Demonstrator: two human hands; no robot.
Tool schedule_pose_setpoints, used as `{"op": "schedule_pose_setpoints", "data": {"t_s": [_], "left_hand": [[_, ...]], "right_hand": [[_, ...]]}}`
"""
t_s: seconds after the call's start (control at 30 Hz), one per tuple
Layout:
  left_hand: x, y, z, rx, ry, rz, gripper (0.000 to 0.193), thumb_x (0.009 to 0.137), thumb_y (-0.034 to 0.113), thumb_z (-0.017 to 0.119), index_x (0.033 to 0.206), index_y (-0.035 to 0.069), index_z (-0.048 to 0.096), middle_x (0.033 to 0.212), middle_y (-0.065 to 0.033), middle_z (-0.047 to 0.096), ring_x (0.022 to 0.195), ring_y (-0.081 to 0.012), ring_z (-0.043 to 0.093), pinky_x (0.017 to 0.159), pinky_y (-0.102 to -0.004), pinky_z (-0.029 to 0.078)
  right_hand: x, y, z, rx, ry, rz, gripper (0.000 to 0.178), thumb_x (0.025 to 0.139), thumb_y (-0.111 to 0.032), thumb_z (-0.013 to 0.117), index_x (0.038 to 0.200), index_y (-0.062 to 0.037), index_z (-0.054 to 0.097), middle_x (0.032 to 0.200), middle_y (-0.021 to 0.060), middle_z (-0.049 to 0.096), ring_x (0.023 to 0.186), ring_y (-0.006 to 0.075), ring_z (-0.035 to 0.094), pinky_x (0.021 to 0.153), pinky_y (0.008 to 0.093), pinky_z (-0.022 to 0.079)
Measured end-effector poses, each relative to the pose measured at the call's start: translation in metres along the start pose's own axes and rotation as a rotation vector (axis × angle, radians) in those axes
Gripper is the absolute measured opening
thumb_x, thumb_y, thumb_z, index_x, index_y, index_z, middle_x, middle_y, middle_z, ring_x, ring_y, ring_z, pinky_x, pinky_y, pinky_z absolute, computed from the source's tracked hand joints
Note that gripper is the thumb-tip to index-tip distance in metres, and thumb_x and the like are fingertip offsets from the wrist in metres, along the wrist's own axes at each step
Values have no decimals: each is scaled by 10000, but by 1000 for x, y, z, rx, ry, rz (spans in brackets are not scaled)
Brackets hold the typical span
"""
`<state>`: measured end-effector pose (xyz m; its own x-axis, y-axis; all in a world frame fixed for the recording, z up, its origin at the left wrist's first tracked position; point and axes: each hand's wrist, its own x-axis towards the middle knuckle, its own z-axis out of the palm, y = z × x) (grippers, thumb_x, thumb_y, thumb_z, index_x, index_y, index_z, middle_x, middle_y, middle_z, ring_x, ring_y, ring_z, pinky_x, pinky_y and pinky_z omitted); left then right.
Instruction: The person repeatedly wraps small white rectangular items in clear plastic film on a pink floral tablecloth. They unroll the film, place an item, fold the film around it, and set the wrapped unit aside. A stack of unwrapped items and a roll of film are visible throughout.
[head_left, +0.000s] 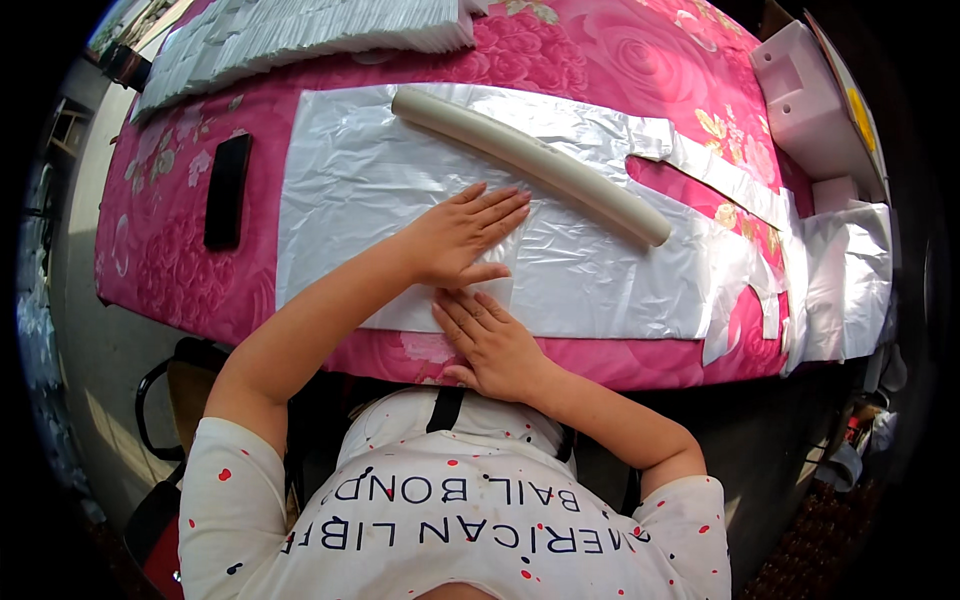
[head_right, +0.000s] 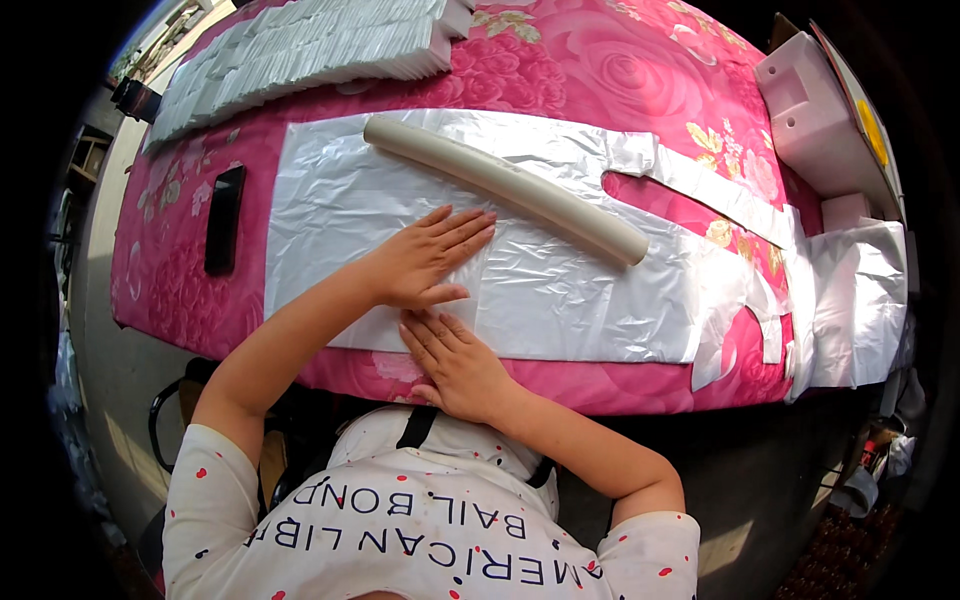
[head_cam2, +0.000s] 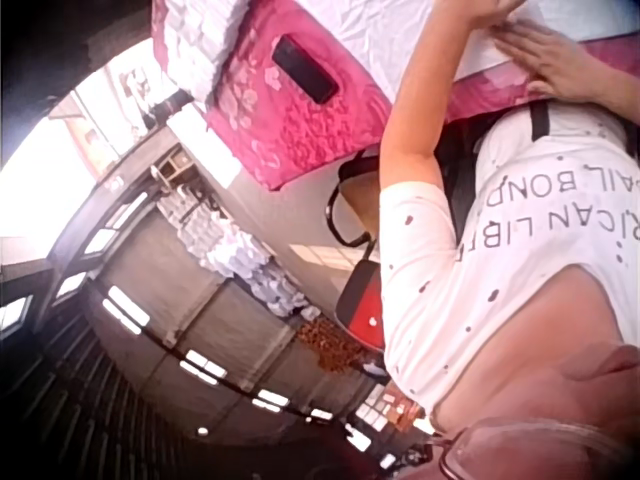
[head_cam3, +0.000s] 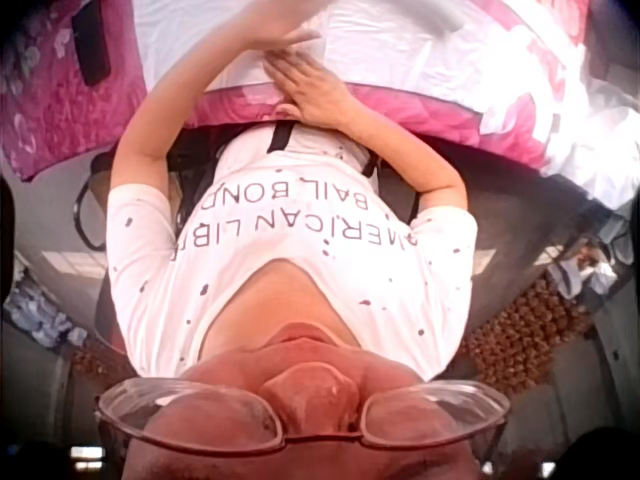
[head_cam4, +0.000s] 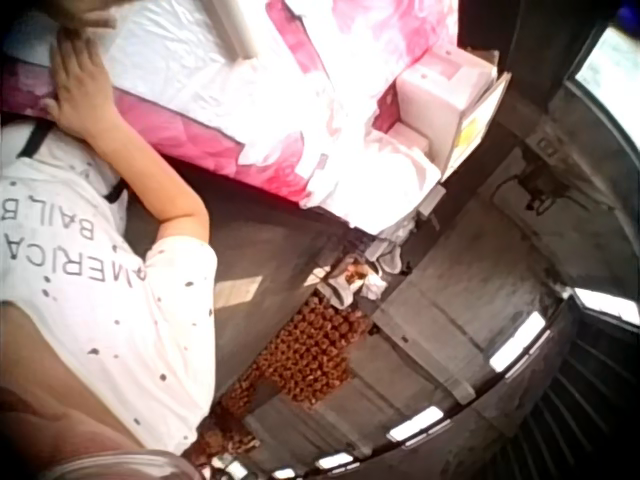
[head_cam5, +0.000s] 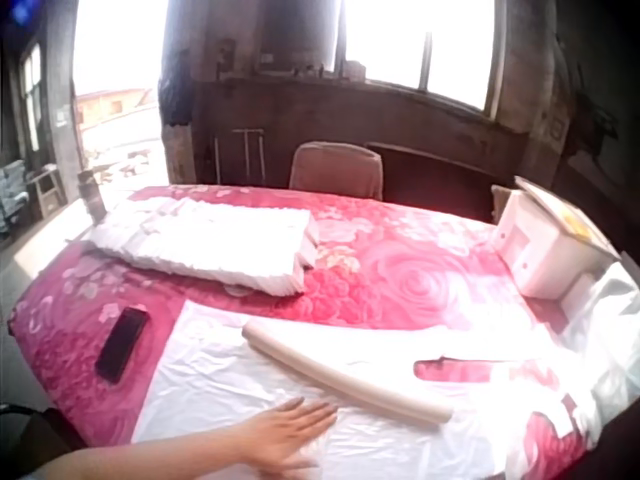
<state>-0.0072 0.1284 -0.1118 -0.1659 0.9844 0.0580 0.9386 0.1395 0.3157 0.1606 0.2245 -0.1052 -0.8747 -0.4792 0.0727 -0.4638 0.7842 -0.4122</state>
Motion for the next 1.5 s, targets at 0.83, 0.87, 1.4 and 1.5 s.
{"op": "schedule_pose_setpoints", "data": {"t_s": [0.83, 0.87, 1.4, 1.5], "left_hand": [[-86, 77, 12, -254, 365, -15, 156, 734, 107, 650, 849, 10, 606, 1003, -102, 612, 901, -238, 601, 748, -335, 512], [-88, 79, 8, -411, 363, -83, 174, 735, 125, 656, 859, 15, 605, 1027, -107, 611, 917, -248, 600, 765, -345, 507], [-60, 76, 2, -433, 285, -611, 438, 781, 36, 591, 1200, -34, 482, 931, -159, 631, 852, -293, 609, 729, -353, 466], [-47, 71, 0, -580, 448, -711, 481, 798, 75, 606, 1232, -56, 445, 759, -143, 640, 662, -275, 616, 610, -332, 469]], "right_hand": [[-5, 46, -48, 213, 198, 14, 429, 626, 69, 555, 1043, -24, 593, 1073, 95, 584, 992, 271, 547, 851, 353, 464], [-4, 46, -47, 223, 205, 11, 424, 623, 71, 561, 1033, -31, 599, 1053, 87, 590, 973, 264, 552, 832, 350, 471], [0, 52, -42, 425, 283, 423, 116, 758, -125, 646, 850, -62, 674, 701, 103, 615, 639, 252, 579, 589, 341, 456], [15, 52, -50, 548, 207, 666, 264, 822, -267, 593, 777, -18, 668, 626, 150, 598, 555, 295, 566, 548, 349, 434]]}}
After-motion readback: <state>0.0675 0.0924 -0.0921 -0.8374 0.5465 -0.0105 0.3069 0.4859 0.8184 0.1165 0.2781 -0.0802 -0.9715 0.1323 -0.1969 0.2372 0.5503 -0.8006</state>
